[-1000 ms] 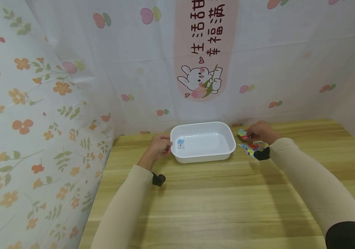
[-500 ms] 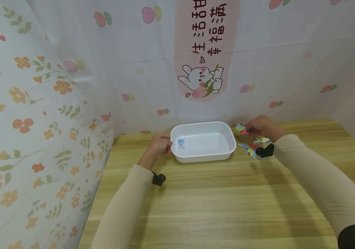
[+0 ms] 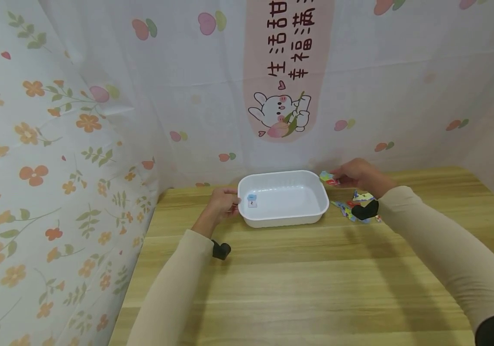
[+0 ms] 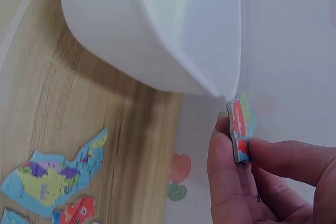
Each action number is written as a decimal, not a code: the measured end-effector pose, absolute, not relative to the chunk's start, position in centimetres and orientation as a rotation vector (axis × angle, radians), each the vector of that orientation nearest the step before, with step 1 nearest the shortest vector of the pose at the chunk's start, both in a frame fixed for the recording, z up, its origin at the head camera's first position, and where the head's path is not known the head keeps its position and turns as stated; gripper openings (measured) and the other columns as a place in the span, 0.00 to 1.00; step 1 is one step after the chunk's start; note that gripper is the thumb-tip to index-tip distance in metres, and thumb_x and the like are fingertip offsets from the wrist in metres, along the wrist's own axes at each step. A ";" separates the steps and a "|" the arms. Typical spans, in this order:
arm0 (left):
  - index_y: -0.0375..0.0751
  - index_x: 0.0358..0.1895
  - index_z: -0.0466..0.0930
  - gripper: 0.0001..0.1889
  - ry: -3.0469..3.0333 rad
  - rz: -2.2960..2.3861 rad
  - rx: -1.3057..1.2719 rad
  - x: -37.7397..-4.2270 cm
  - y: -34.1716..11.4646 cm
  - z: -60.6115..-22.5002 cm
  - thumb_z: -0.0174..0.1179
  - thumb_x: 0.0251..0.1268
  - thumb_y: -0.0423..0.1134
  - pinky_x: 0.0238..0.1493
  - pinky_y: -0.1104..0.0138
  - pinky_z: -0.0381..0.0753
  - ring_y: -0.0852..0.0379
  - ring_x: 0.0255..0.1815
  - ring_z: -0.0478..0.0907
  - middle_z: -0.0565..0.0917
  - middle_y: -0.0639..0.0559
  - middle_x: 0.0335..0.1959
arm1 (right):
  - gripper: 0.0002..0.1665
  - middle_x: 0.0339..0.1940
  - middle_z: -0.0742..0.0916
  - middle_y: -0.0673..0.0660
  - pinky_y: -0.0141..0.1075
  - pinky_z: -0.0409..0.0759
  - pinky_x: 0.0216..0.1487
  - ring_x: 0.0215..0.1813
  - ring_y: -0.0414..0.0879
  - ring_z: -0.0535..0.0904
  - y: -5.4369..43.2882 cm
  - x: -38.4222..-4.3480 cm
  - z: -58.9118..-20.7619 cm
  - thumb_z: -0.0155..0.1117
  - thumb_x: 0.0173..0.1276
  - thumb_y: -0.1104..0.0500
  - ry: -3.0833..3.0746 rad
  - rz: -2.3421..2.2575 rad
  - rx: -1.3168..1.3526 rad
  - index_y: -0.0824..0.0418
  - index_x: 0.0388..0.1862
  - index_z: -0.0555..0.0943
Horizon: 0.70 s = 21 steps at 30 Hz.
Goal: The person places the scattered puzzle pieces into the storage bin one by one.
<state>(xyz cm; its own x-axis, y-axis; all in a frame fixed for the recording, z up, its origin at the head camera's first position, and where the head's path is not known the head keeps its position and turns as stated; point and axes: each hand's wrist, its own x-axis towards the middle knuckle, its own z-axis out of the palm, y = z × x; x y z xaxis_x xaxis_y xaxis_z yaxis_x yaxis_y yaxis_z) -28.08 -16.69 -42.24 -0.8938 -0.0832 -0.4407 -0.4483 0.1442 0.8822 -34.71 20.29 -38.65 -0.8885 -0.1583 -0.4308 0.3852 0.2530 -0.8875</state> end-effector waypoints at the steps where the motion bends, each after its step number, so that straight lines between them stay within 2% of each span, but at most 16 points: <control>1: 0.34 0.60 0.74 0.19 2.139 1.813 -0.517 -28.1 -16.7 -42.3 0.56 0.66 0.26 0.35 0.66 0.80 0.56 0.25 0.74 0.78 0.41 0.37 | 0.11 0.24 0.83 0.50 0.35 0.85 0.41 0.29 0.40 0.80 20.1 -34.7 -38.7 0.56 0.66 0.72 2.089 -1.676 0.202 0.64 0.33 0.85; 9: 0.34 0.60 0.74 0.19 2.143 1.818 -0.515 -28.1 -16.7 -42.4 0.56 0.66 0.26 0.34 0.67 0.80 0.56 0.24 0.74 0.79 0.39 0.40 | 0.12 0.26 0.83 0.49 0.37 0.84 0.44 0.30 0.40 0.80 18.8 -34.8 -38.8 0.57 0.65 0.73 2.108 -1.655 0.208 0.72 0.47 0.81; 15: 0.35 0.60 0.74 0.19 2.145 1.806 -0.525 -28.0 -16.7 -42.4 0.56 0.66 0.27 0.46 0.59 0.82 0.55 0.27 0.75 0.79 0.40 0.39 | 0.15 0.26 0.84 0.51 0.41 0.83 0.50 0.30 0.41 0.82 17.7 -34.7 -38.6 0.57 0.65 0.74 2.054 -1.683 0.218 0.75 0.51 0.77; 18: 0.35 0.60 0.74 0.19 2.132 1.809 -0.530 -28.1 -16.7 -42.3 0.56 0.66 0.27 0.50 0.57 0.81 0.54 0.28 0.75 0.79 0.41 0.40 | 0.19 0.26 0.84 0.52 0.39 0.84 0.47 0.29 0.41 0.82 17.0 -34.8 -38.8 0.57 0.65 0.74 2.056 -1.672 0.208 0.78 0.55 0.74; 21: 0.35 0.60 0.74 0.19 2.122 1.811 -0.530 -28.1 -16.8 -42.3 0.56 0.66 0.27 0.48 0.59 0.81 0.56 0.27 0.75 0.79 0.39 0.42 | 0.20 0.26 0.84 0.52 0.37 0.85 0.43 0.29 0.42 0.82 16.3 -34.9 -39.0 0.57 0.64 0.74 2.052 -1.662 0.202 0.79 0.56 0.74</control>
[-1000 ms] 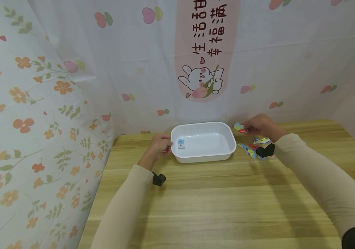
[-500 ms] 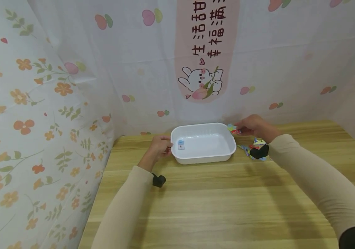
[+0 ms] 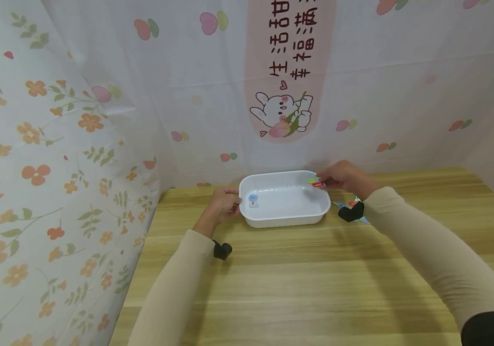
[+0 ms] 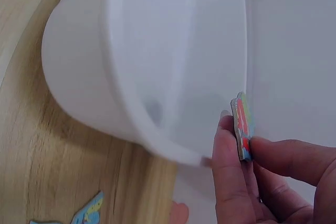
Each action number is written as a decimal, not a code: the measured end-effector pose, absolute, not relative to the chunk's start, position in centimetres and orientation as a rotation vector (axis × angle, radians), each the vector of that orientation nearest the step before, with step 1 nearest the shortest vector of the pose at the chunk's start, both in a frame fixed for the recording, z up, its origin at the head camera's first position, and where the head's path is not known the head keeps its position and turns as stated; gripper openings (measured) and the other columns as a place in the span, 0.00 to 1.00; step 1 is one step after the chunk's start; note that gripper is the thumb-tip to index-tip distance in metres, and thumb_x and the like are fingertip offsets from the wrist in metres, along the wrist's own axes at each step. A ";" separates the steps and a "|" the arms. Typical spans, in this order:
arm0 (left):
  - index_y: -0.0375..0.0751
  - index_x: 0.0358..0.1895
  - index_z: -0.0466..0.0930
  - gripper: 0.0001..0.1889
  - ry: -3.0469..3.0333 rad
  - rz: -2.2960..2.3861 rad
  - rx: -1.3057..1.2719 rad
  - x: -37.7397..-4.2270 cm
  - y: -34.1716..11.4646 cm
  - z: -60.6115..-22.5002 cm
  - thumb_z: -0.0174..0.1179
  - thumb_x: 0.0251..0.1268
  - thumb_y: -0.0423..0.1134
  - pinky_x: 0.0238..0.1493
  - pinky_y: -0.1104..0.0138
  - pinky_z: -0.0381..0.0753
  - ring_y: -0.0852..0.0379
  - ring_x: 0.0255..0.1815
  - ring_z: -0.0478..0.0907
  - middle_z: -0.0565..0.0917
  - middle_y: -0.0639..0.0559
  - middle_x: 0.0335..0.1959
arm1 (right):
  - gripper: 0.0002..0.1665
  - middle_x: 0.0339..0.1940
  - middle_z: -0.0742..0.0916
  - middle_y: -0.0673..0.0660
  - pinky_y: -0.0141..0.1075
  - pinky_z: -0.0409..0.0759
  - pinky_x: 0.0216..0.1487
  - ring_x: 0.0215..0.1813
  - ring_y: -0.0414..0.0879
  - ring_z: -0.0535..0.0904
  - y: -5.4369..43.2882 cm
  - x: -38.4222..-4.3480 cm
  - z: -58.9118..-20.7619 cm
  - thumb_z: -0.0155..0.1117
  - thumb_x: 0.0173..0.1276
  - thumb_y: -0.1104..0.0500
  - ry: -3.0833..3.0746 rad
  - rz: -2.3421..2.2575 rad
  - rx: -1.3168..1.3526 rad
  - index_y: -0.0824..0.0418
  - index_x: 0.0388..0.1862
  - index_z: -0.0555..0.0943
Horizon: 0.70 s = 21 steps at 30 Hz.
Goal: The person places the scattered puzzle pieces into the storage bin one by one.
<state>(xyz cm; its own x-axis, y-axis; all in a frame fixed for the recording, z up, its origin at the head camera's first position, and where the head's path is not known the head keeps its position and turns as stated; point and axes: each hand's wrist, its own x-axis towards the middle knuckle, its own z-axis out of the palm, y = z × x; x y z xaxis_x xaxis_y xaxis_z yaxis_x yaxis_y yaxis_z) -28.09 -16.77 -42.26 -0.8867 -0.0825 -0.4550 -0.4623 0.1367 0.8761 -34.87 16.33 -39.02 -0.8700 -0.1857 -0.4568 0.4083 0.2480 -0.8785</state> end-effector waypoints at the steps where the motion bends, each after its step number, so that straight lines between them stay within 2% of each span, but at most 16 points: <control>1: 0.35 0.60 0.74 0.19 2.121 1.812 -0.528 -28.1 -16.8 -42.3 0.56 0.66 0.27 0.46 0.60 0.81 0.56 0.26 0.75 0.79 0.39 0.43 | 0.19 0.26 0.84 0.53 0.36 0.85 0.42 0.29 0.42 0.82 16.1 -34.9 -39.1 0.57 0.65 0.74 2.045 -1.662 0.201 0.78 0.55 0.74; 5: 0.36 0.60 0.74 0.19 2.123 1.814 -0.521 -28.1 -16.8 -42.3 0.56 0.67 0.27 0.43 0.62 0.81 0.57 0.26 0.75 0.79 0.38 0.44 | 0.16 0.25 0.84 0.54 0.35 0.85 0.39 0.28 0.42 0.82 15.2 -35.0 -39.1 0.58 0.64 0.74 2.034 -1.665 0.204 0.77 0.51 0.76; 10: 0.35 0.60 0.75 0.18 2.138 1.812 -0.504 -28.2 -16.9 -42.4 0.55 0.67 0.28 0.40 0.64 0.81 0.57 0.26 0.75 0.79 0.36 0.46 | 0.18 0.24 0.84 0.54 0.35 0.85 0.38 0.28 0.43 0.82 14.1 -35.2 -39.2 0.57 0.64 0.74 2.033 -1.668 0.211 0.79 0.54 0.74; 21: 0.35 0.61 0.73 0.19 2.134 1.810 -0.502 -27.9 -16.8 -42.2 0.55 0.68 0.28 0.48 0.59 0.80 0.56 0.28 0.75 0.79 0.35 0.49 | 0.24 0.28 0.83 0.55 0.36 0.85 0.40 0.30 0.42 0.81 11.6 -35.4 -40.2 0.59 0.65 0.73 2.054 -1.608 0.247 0.77 0.60 0.73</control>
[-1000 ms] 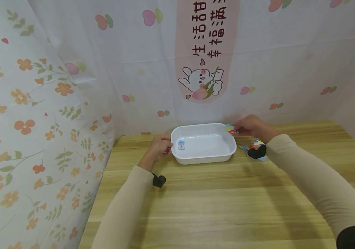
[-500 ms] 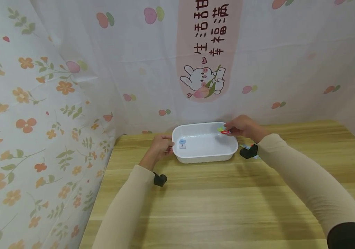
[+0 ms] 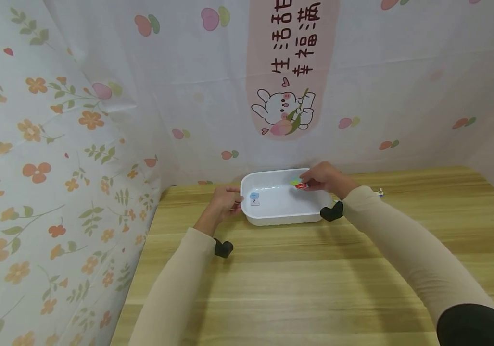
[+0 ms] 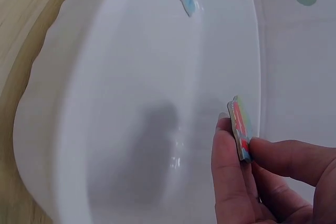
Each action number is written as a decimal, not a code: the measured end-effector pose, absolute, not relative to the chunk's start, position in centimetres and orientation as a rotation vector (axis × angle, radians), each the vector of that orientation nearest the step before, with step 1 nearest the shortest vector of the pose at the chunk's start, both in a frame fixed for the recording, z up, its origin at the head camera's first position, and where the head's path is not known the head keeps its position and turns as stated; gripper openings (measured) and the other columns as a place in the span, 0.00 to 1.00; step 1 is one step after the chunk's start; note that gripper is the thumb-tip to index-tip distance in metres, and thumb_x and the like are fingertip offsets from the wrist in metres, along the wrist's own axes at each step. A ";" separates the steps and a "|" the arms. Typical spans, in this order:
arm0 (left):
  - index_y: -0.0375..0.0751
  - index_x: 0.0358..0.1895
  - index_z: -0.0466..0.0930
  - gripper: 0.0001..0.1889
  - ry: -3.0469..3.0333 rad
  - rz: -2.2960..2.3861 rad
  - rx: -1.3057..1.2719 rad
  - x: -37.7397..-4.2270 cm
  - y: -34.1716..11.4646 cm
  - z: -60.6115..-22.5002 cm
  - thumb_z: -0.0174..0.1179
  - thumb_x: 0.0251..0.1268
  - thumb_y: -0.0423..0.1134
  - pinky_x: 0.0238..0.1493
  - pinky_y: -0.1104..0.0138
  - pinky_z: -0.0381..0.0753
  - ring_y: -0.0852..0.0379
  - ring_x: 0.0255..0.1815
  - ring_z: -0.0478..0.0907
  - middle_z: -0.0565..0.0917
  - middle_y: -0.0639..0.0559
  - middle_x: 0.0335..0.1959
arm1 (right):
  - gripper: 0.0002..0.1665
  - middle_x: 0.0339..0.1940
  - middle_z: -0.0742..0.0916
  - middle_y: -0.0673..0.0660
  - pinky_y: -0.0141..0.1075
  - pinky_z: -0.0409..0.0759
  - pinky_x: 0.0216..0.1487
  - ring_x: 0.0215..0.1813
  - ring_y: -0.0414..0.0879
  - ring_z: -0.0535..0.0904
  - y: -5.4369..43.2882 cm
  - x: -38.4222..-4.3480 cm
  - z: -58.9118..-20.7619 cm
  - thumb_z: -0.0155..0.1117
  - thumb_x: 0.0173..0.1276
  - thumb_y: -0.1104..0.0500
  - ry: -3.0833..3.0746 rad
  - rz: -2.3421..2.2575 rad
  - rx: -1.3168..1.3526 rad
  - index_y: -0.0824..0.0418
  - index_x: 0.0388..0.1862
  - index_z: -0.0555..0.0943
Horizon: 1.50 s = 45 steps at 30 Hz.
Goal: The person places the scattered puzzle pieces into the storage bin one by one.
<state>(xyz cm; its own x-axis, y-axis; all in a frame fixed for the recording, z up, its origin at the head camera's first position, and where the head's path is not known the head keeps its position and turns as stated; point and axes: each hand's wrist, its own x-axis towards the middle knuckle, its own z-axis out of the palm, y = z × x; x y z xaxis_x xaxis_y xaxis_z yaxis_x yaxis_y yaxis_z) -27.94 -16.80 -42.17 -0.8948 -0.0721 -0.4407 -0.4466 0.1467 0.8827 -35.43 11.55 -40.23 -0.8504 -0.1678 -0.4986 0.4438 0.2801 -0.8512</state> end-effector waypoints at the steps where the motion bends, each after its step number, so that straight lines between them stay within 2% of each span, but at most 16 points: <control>1: 0.35 0.61 0.74 0.19 2.134 1.811 -0.501 -27.9 -16.8 -42.1 0.55 0.68 0.28 0.48 0.59 0.80 0.56 0.28 0.75 0.79 0.35 0.48 | 0.24 0.29 0.83 0.55 0.36 0.85 0.41 0.31 0.43 0.81 11.3 -35.5 -40.3 0.59 0.65 0.72 2.063 -1.595 0.257 0.77 0.61 0.73; 7: 0.35 0.61 0.74 0.19 2.128 1.820 -0.503 -27.9 -16.9 -42.1 0.55 0.67 0.28 0.47 0.60 0.81 0.56 0.28 0.75 0.79 0.37 0.47 | 0.23 0.46 0.81 0.62 0.38 0.84 0.47 0.37 0.46 0.80 9.9 -35.7 -40.8 0.59 0.67 0.70 2.091 -1.521 0.290 0.73 0.61 0.75; 9: 0.36 0.61 0.74 0.19 2.125 1.823 -0.507 -27.9 -16.9 -42.2 0.55 0.67 0.28 0.46 0.61 0.81 0.56 0.28 0.75 0.79 0.38 0.45 | 0.23 0.48 0.80 0.63 0.38 0.84 0.47 0.38 0.47 0.81 9.5 -35.7 -40.9 0.59 0.67 0.71 2.090 -1.512 0.288 0.73 0.61 0.75; 16: 0.36 0.61 0.74 0.19 2.123 1.833 -0.509 -28.0 -16.9 -42.3 0.56 0.67 0.28 0.46 0.60 0.81 0.56 0.27 0.75 0.78 0.43 0.37 | 0.25 0.39 0.80 0.59 0.38 0.85 0.44 0.34 0.44 0.80 8.4 -35.4 -41.3 0.58 0.65 0.74 2.052 -1.550 0.285 0.75 0.62 0.73; 25: 0.35 0.61 0.74 0.19 2.113 1.831 -0.514 -28.0 -16.8 -42.2 0.55 0.67 0.27 0.48 0.59 0.80 0.55 0.28 0.75 0.78 0.41 0.39 | 0.24 0.35 0.82 0.59 0.35 0.85 0.40 0.31 0.43 0.81 7.5 -35.4 -42.0 0.56 0.64 0.75 2.026 -1.562 0.286 0.77 0.61 0.73; 28: 0.35 0.60 0.74 0.19 2.111 1.831 -0.517 -28.0 -16.8 -42.2 0.55 0.67 0.27 0.48 0.59 0.80 0.55 0.28 0.75 0.78 0.41 0.39 | 0.24 0.37 0.82 0.60 0.35 0.85 0.40 0.31 0.43 0.81 7.1 -35.4 -42.2 0.54 0.64 0.76 2.024 -1.556 0.270 0.77 0.61 0.72; 34: 0.36 0.60 0.74 0.19 2.114 1.827 -0.522 -27.9 -16.8 -42.2 0.55 0.67 0.27 0.48 0.59 0.81 0.57 0.26 0.75 0.79 0.38 0.42 | 0.26 0.47 0.79 0.63 0.36 0.85 0.42 0.35 0.44 0.78 6.1 -35.5 -42.8 0.51 0.62 0.78 2.025 -1.532 0.294 0.76 0.61 0.73; 40: 0.36 0.60 0.75 0.18 2.121 1.832 -0.526 -28.1 -16.9 -42.5 0.55 0.67 0.28 0.49 0.58 0.81 0.57 0.26 0.75 0.79 0.40 0.41 | 0.27 0.42 0.80 0.62 0.36 0.85 0.42 0.32 0.43 0.79 5.4 -35.5 -43.2 0.51 0.58 0.80 2.034 -1.554 0.311 0.78 0.60 0.74; 45: 0.36 0.59 0.75 0.18 2.118 1.832 -0.525 -28.1 -16.9 -42.5 0.56 0.67 0.28 0.49 0.58 0.81 0.56 0.27 0.75 0.79 0.40 0.41 | 0.27 0.44 0.79 0.63 0.35 0.85 0.43 0.30 0.42 0.79 4.8 -35.2 -43.2 0.52 0.59 0.80 2.037 -1.542 0.328 0.78 0.59 0.74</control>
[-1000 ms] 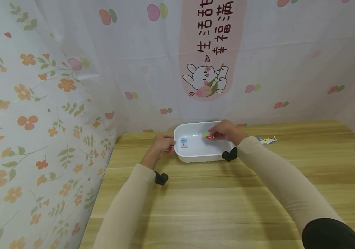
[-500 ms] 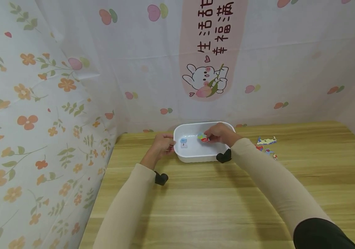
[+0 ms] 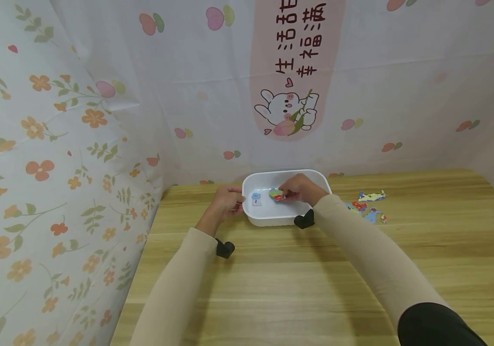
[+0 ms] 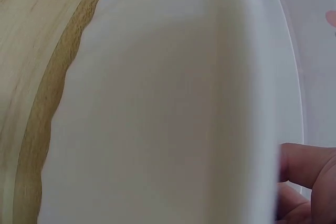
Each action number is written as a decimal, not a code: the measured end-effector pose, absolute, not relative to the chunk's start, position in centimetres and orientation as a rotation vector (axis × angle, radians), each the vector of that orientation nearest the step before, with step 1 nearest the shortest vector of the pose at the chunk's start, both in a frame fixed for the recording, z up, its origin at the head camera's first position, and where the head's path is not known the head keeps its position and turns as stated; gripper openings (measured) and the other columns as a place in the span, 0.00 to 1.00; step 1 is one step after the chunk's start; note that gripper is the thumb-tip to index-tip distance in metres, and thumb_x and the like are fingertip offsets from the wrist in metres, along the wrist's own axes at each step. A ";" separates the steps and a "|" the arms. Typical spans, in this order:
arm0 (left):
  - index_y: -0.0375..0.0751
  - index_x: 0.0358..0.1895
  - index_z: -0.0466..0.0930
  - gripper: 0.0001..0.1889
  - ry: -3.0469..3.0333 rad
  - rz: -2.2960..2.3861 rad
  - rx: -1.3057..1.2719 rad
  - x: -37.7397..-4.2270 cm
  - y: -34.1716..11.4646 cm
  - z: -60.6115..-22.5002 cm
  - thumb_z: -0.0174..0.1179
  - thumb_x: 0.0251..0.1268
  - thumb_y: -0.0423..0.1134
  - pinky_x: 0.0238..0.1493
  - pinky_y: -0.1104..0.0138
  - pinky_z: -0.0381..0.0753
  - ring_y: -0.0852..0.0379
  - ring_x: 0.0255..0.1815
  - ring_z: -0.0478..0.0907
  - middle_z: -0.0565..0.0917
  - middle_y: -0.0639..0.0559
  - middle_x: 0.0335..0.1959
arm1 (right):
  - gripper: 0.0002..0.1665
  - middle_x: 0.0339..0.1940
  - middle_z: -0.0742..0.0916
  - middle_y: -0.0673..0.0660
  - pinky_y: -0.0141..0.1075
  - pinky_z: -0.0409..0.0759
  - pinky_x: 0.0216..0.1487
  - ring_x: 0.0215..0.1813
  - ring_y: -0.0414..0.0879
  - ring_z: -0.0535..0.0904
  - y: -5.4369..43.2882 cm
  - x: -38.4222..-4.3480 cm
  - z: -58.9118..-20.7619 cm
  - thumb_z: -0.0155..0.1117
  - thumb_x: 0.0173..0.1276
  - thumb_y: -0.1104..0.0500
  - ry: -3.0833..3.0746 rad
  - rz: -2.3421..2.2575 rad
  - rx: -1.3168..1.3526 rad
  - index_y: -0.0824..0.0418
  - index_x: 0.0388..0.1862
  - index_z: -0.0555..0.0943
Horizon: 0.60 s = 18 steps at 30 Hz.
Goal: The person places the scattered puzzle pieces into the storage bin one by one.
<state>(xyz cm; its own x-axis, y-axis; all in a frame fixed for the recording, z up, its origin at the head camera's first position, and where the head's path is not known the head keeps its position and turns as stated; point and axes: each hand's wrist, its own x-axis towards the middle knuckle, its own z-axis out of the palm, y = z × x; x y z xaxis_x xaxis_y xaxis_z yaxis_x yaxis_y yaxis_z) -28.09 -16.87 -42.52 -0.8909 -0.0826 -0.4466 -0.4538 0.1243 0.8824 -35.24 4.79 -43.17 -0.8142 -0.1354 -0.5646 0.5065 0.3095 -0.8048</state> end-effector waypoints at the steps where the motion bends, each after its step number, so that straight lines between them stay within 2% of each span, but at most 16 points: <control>1: 0.36 0.59 0.75 0.18 2.116 1.833 -0.522 -28.1 -16.9 -42.5 0.56 0.67 0.27 0.49 0.59 0.81 0.56 0.27 0.75 0.79 0.39 0.41 | 0.26 0.44 0.79 0.63 0.35 0.85 0.43 0.30 0.43 0.80 4.7 -35.2 -43.2 0.52 0.59 0.80 2.037 -1.541 0.335 0.77 0.59 0.74; 9: 0.36 0.59 0.75 0.18 2.121 1.833 -0.514 -28.1 -17.0 -42.5 0.56 0.67 0.28 0.47 0.60 0.81 0.56 0.26 0.75 0.80 0.38 0.44 | 0.25 0.49 0.80 0.65 0.36 0.84 0.45 0.36 0.47 0.82 4.1 -35.5 -43.6 0.54 0.60 0.79 2.034 -1.535 0.377 0.76 0.59 0.75; 18: 0.36 0.59 0.75 0.18 2.118 1.835 -0.510 -28.1 -17.0 -42.5 0.56 0.66 0.27 0.45 0.61 0.81 0.57 0.26 0.75 0.80 0.39 0.41 | 0.25 0.46 0.79 0.63 0.34 0.85 0.41 0.37 0.47 0.80 3.6 -35.5 -43.8 0.55 0.61 0.78 2.036 -1.509 0.393 0.74 0.59 0.76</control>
<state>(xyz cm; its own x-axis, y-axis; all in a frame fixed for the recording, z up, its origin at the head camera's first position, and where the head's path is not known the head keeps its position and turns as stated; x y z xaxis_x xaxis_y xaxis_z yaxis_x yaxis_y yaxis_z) -28.11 -17.01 -42.49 -0.8945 -0.0741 -0.4409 -0.4470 0.1251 0.8857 -35.50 3.63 -43.78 -0.7946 -0.0979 -0.5991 0.5447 0.3207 -0.7749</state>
